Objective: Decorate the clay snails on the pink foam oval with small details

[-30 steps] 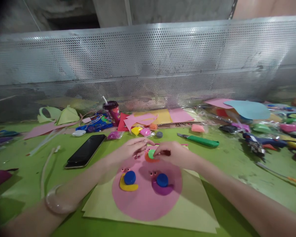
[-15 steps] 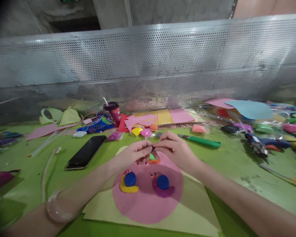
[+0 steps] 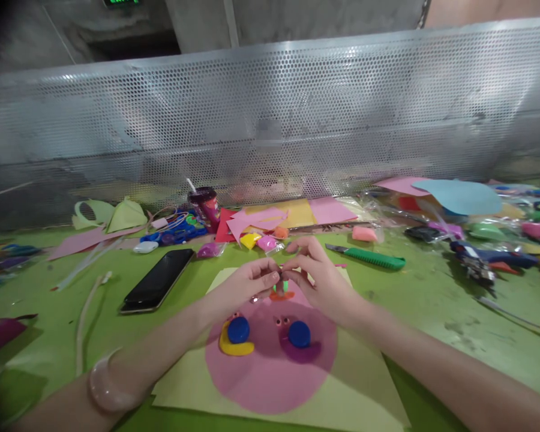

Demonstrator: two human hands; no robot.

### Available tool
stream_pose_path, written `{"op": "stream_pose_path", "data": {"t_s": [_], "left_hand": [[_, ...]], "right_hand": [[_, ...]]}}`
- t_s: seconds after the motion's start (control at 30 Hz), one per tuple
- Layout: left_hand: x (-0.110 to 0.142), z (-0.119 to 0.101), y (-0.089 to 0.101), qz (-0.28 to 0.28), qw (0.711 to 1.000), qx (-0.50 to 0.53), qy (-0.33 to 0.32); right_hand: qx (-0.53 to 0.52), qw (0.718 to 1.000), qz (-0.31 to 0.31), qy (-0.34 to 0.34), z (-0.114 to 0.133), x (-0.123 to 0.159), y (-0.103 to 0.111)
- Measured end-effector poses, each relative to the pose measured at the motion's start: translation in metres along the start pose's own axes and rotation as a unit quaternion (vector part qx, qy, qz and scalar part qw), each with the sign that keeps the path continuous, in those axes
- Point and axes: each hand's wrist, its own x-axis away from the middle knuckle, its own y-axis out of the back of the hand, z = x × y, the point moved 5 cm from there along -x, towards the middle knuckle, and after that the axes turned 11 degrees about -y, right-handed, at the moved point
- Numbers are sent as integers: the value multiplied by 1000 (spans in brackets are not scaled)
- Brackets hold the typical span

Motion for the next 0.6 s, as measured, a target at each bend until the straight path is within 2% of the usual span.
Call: {"op": "stream_pose_path", "data": {"t_s": [0.13, 0.3, 0.4, 0.6], "left_hand": [[-1, 3, 4, -12, 1000, -9, -3], [-1, 0, 1, 11, 1000, -11, -8], [0, -2, 1, 0, 1000, -28, 1], [-3, -3, 14, -42, 999, -33, 3]], "right_hand": [[-5, 1000, -3, 5, -3, -1, -1], [1, 999, -22, 42, 1, 0, 3], [3, 999, -24, 40, 1, -1, 4], [5, 999, 28, 19, 1, -3, -2]]}}
